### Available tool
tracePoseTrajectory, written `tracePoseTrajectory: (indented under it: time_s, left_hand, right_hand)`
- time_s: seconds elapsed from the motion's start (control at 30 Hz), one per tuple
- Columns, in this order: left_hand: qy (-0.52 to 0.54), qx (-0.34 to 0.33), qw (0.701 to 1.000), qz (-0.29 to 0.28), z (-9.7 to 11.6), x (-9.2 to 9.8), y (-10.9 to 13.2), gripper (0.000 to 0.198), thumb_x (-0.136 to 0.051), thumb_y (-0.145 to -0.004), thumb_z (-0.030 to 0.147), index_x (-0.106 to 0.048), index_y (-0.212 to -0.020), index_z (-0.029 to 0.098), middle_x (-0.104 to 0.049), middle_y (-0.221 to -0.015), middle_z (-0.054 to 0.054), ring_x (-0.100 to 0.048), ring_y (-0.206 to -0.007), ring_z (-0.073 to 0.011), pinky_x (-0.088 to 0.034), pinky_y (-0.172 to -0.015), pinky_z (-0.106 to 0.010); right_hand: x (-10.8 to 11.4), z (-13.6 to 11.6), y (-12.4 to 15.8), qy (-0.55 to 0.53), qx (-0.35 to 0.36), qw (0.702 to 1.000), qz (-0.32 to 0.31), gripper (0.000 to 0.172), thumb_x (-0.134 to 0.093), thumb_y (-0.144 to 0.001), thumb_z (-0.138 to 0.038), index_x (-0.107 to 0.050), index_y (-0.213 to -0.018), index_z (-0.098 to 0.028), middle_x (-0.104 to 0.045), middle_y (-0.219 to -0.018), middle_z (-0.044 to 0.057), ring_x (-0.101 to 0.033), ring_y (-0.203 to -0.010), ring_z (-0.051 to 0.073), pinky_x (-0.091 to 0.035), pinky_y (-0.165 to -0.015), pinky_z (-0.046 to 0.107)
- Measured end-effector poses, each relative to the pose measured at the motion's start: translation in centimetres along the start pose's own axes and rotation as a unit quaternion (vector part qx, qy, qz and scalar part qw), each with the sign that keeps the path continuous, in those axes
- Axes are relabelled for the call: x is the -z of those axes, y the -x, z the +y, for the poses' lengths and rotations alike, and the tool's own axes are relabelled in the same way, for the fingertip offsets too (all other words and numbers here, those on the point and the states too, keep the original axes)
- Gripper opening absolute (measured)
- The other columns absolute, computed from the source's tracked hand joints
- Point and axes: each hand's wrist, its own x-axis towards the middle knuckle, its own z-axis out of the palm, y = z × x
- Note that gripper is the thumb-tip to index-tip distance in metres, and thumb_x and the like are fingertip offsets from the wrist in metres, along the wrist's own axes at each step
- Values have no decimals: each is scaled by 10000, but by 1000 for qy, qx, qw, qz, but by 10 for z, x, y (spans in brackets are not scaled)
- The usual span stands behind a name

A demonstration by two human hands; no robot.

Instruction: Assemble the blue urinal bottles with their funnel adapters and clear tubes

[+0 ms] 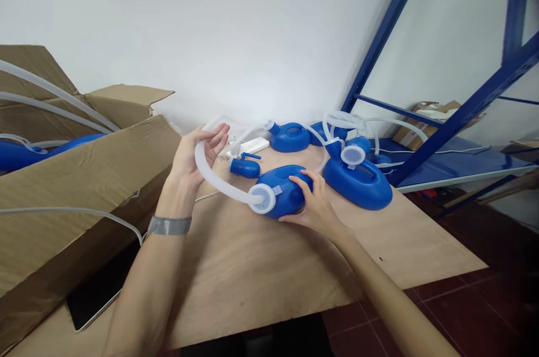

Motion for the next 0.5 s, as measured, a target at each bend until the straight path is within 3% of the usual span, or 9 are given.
tracePoseTrajectory:
  time_s: [0.1,0.2,0.3,0.37,0.5]
  left_hand:
    - [56,42,997,-43,11,5,8,330,-673,-690,77,-667,-989,216,-703,-1391,-116,-651,-1350,-338,-586,-1086,-491]
    - [24,55,994,-95,20,21,11,467,-733,-666,99,-719,-1119,211,-749,-1299,-132,-758,-1144,-337,-613,-1033,-498]
    - [-79,53,989,-111,26,43,12,497,-828,-664,194,-752,-1156,206,-794,-1130,-134,-791,-952,-317,-639,-939,-464]
    - [-182,33,975,-123,29,59,12,493,-877,-678,319,-768,-1149,220,-803,-1099,-128,-781,-957,-321,-644,-860,-397]
    - [-388,11,903,-184,29,88,11,474,-846,-714,476,-777,-1131,261,-819,-1059,-88,-764,-886,-302,-614,-705,-318]
  right_hand:
    - [4,-4,-4,-7,9,1000,-24,998,-815,-744,-756,-441,-1520,-252,-405,-1601,229,-392,-1508,484,-386,-1190,707]
    - [8,-9,-12,-9,14,1000,-27,806,-689,-851,-783,-523,-1422,-239,-525,-1553,211,-448,-1491,455,-395,-1178,665]
    - [11,-12,-19,2,-8,1000,-3,550,-535,-1000,-696,-643,-1242,-214,-723,-1234,171,-659,-1205,373,-494,-1044,540]
    - [15,-13,-22,13,-23,1000,0,483,-468,-1053,-626,-703,-1117,-209,-759,-1025,135,-701,-979,314,-523,-900,452]
    - [32,-17,-24,37,-35,998,-43,465,-433,-1086,-517,-754,-933,-217,-793,-894,101,-726,-844,260,-488,-767,364]
